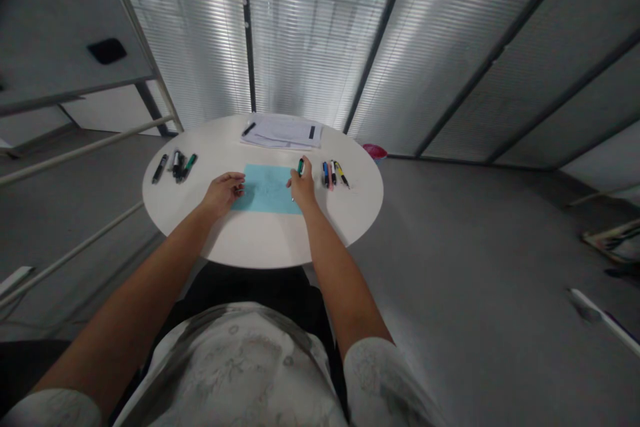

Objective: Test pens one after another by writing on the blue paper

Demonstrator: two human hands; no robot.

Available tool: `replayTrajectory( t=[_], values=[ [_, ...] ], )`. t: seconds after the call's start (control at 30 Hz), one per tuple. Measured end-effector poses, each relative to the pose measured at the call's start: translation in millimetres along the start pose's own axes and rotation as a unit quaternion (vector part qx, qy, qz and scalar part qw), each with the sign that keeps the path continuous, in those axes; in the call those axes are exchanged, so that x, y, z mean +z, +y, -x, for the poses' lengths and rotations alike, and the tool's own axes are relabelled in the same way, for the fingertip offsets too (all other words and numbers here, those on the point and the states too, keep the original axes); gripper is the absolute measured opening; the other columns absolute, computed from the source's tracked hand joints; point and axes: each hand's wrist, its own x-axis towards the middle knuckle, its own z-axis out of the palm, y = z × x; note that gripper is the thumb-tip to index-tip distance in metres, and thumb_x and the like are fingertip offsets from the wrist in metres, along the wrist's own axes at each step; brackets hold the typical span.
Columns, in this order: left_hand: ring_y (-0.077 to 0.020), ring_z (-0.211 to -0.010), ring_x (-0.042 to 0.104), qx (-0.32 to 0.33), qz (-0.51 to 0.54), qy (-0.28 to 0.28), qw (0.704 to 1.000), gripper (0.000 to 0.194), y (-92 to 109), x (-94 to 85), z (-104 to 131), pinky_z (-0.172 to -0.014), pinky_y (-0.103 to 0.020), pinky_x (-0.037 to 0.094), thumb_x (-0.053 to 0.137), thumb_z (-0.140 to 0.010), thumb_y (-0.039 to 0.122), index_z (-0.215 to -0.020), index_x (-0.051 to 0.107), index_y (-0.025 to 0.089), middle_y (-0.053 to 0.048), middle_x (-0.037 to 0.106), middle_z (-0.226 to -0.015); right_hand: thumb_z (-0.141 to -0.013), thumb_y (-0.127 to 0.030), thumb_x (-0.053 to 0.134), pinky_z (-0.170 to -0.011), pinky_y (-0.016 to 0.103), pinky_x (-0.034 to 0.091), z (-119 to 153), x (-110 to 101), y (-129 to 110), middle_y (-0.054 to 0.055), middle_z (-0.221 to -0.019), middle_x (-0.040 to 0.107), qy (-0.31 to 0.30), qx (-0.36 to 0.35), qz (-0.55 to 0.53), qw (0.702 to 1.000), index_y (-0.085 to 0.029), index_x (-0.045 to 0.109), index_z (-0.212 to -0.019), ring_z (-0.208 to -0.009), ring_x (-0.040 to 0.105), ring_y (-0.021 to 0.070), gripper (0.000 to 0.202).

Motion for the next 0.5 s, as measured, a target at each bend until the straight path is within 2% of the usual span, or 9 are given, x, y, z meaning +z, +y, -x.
replayTrajectory(
  t=[0.1,0.3,0.5],
  values=[
    [-0.0099,-0.061,0.053,0.001,-0.004,0.004,1.0,0.014,-1.0,-0.8,-1.4,-0.052,-0.023,0.042,0.068,-0.059,0.011,-0.072,0.066,0.016,-0.002,0.058,-0.073,-0.083,-0.035,0.044,-0.048,0.023,0.033,-0.5,-0.3,1.4,-0.007,-0.056,0.052,-0.009,-0.007,0.015,1.0,-0.025,0.04,-0.131,-0.043,0.04,0.0107,0.049],
    [-0.0097,-0.061,0.053,0.0,-0.006,0.002,1.0,0.015,-1.1,-0.6,-1.5,-0.053,-0.023,0.042,0.067,-0.058,0.011,-0.073,0.066,0.016,-0.003,0.059,-0.073,-0.074,-0.024,0.045,-0.049,0.022,0.034,-1.1,0.3,3.5,-0.009,-0.055,0.048,-0.002,0.005,0.016,1.0,-0.024,0.042,-0.123,-0.046,0.047,0.0118,0.05],
    [-0.0098,-0.061,0.053,0.001,-0.011,0.003,1.0,0.014,1.6,1.2,1.8,-0.054,-0.024,0.042,0.067,-0.059,0.011,-0.072,0.065,0.016,-0.002,0.057,-0.071,-0.069,-0.023,0.044,-0.047,0.021,0.033,1.2,1.0,-0.6,-0.011,-0.052,0.043,0.015,0.022,0.009,1.0,-0.024,0.044,-0.115,-0.043,0.043,0.0108,0.045]
  ],
)
